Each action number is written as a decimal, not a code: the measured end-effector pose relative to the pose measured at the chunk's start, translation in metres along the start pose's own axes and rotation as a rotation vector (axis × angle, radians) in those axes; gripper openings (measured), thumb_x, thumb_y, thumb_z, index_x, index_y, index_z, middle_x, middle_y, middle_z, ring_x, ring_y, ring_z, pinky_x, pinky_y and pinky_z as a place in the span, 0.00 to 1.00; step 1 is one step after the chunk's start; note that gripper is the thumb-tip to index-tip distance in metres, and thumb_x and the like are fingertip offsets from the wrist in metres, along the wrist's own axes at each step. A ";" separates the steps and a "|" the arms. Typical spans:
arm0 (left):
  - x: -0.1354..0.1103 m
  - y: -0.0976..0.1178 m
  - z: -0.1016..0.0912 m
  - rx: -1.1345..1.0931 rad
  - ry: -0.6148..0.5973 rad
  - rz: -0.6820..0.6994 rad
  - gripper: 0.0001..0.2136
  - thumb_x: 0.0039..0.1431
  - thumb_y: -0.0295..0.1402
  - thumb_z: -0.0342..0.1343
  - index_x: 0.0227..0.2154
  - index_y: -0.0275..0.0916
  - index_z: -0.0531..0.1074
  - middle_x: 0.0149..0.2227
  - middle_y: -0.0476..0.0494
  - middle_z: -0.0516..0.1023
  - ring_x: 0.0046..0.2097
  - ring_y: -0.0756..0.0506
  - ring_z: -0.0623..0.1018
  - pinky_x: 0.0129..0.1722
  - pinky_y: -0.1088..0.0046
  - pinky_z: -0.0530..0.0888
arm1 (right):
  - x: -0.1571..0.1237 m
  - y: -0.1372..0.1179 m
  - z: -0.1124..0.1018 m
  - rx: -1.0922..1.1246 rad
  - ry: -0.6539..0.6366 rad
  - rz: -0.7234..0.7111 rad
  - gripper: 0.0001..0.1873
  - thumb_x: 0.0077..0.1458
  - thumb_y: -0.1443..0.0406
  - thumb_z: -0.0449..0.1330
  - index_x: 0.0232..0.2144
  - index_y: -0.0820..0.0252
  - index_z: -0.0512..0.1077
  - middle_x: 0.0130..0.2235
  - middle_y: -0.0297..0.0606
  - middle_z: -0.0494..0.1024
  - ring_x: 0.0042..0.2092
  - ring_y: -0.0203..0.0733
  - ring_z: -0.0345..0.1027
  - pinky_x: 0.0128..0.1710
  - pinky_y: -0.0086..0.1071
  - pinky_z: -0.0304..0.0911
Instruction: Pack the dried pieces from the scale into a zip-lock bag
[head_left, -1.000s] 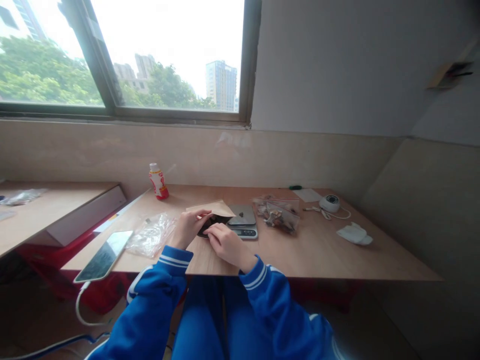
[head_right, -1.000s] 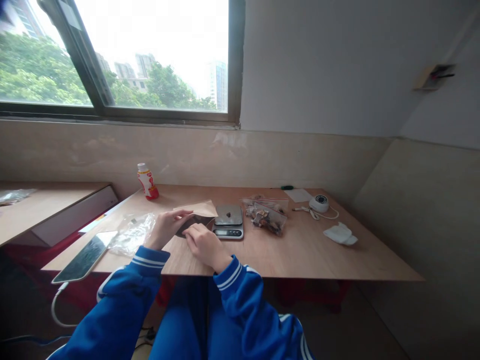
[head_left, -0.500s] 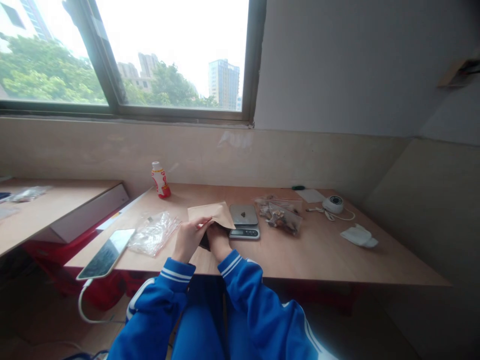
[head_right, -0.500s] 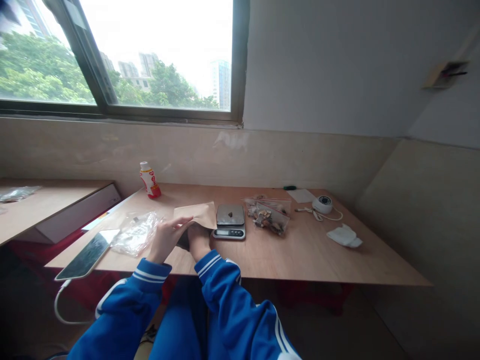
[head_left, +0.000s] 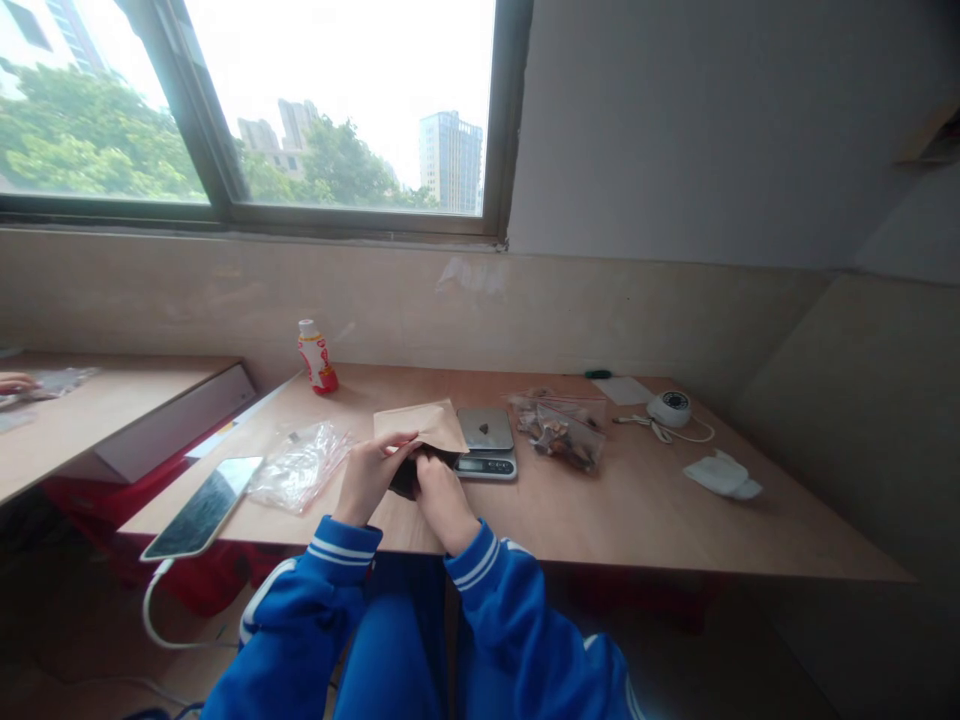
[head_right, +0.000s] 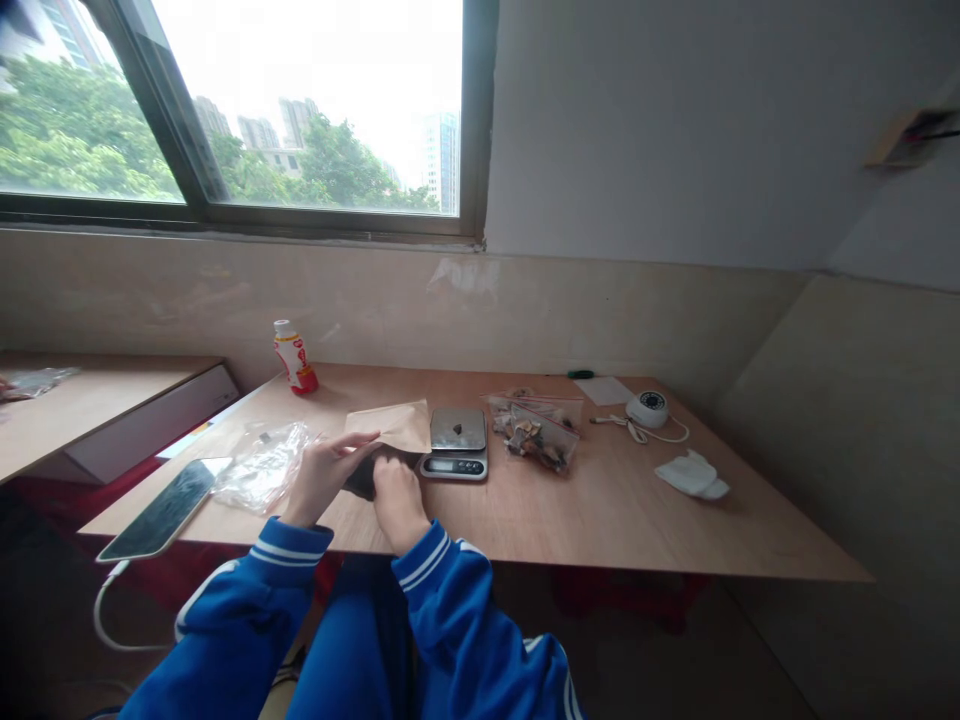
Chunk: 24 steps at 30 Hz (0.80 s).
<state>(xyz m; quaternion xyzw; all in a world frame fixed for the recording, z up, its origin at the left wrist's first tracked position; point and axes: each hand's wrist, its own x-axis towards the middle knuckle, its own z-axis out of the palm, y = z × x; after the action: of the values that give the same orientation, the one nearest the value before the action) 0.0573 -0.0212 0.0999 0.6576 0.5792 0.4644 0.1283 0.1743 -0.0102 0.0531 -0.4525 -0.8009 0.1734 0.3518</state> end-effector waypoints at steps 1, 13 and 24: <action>0.002 0.001 -0.001 -0.014 -0.006 -0.018 0.15 0.51 0.44 0.56 0.35 0.41 0.79 0.30 0.47 0.82 0.27 0.48 0.77 0.29 0.75 0.74 | -0.007 -0.005 -0.011 0.025 -0.025 0.031 0.21 0.51 0.78 0.50 0.48 0.66 0.67 0.44 0.50 0.75 0.45 0.49 0.71 0.46 0.42 0.68; 0.019 -0.020 -0.021 -0.144 0.093 -0.225 0.20 0.46 0.48 0.59 0.36 0.38 0.79 0.29 0.46 0.81 0.31 0.47 0.78 0.28 0.77 0.72 | -0.012 0.060 -0.084 0.333 0.296 0.130 0.17 0.48 0.66 0.63 0.42 0.60 0.69 0.44 0.41 0.76 0.45 0.43 0.70 0.48 0.38 0.64; 0.017 -0.017 -0.024 -0.157 0.057 -0.203 0.20 0.46 0.48 0.60 0.36 0.39 0.79 0.28 0.45 0.81 0.31 0.45 0.79 0.28 0.75 0.73 | 0.026 0.098 -0.052 -0.368 0.150 0.096 0.22 0.50 0.63 0.63 0.48 0.63 0.69 0.55 0.53 0.66 0.57 0.55 0.56 0.55 0.48 0.51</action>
<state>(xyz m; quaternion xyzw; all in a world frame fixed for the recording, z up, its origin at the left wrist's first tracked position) 0.0264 -0.0103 0.1082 0.5701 0.6082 0.5112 0.2092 0.2618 0.0615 0.0415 -0.5585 -0.7681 0.0066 0.3131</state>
